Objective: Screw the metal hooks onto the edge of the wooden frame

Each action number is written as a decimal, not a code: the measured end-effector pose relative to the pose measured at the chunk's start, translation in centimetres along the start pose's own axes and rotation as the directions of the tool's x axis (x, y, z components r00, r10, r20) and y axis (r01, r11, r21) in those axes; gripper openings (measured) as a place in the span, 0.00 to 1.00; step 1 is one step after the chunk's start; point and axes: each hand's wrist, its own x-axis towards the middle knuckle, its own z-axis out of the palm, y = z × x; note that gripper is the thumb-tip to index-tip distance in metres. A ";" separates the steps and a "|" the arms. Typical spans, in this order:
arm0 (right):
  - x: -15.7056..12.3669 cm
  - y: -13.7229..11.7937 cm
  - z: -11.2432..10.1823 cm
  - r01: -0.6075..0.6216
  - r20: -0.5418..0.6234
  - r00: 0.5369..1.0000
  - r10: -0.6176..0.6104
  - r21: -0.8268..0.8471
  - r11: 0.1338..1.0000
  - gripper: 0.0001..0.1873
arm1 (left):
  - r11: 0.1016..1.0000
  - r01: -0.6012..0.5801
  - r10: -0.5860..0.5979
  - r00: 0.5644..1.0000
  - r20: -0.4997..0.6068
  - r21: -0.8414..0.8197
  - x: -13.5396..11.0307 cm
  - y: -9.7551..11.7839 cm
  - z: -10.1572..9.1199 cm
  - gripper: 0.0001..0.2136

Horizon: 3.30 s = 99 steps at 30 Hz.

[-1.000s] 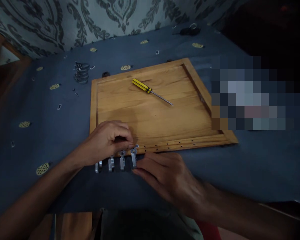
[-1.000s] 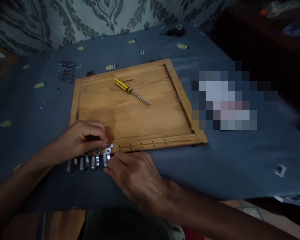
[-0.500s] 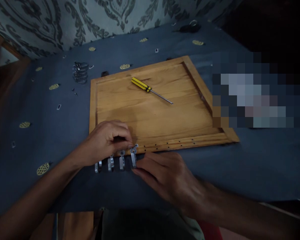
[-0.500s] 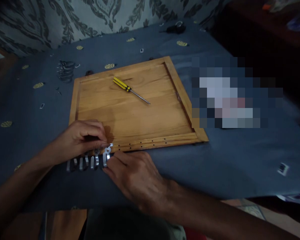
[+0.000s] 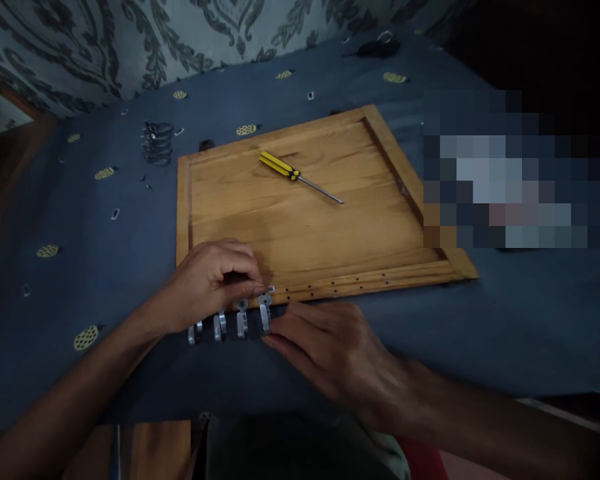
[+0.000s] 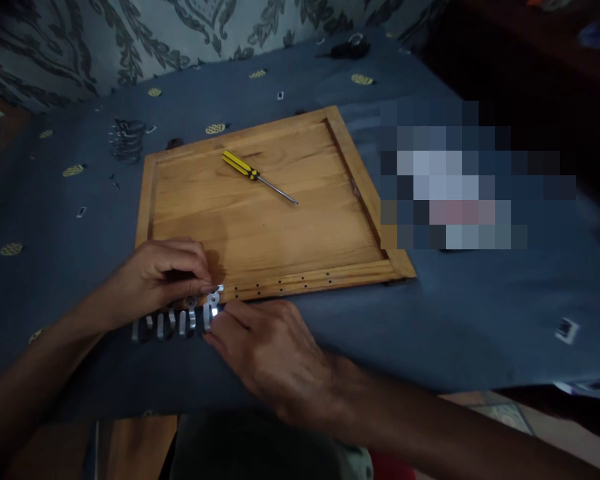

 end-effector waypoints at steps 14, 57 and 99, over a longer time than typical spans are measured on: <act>-0.1 -0.2 -0.3 -0.001 0.051 0.999 0.001 0.010 1.000 0.14 | 1.000 -0.004 0.004 1.000 -0.005 0.021 -0.2 0.1 0.0 0.09; 1.4 1.0 -2.9 0.234 0.081 0.972 -0.220 -0.414 0.880 0.24 | 0.999 -0.040 0.040 0.999 -0.021 -0.019 -0.1 -0.3 0.2 0.09; 1.2 0.9 -2.4 0.207 0.046 0.977 -0.207 -0.424 0.882 0.17 | 0.918 0.003 -0.061 0.989 0.134 0.397 -2.9 3.3 -0.3 0.22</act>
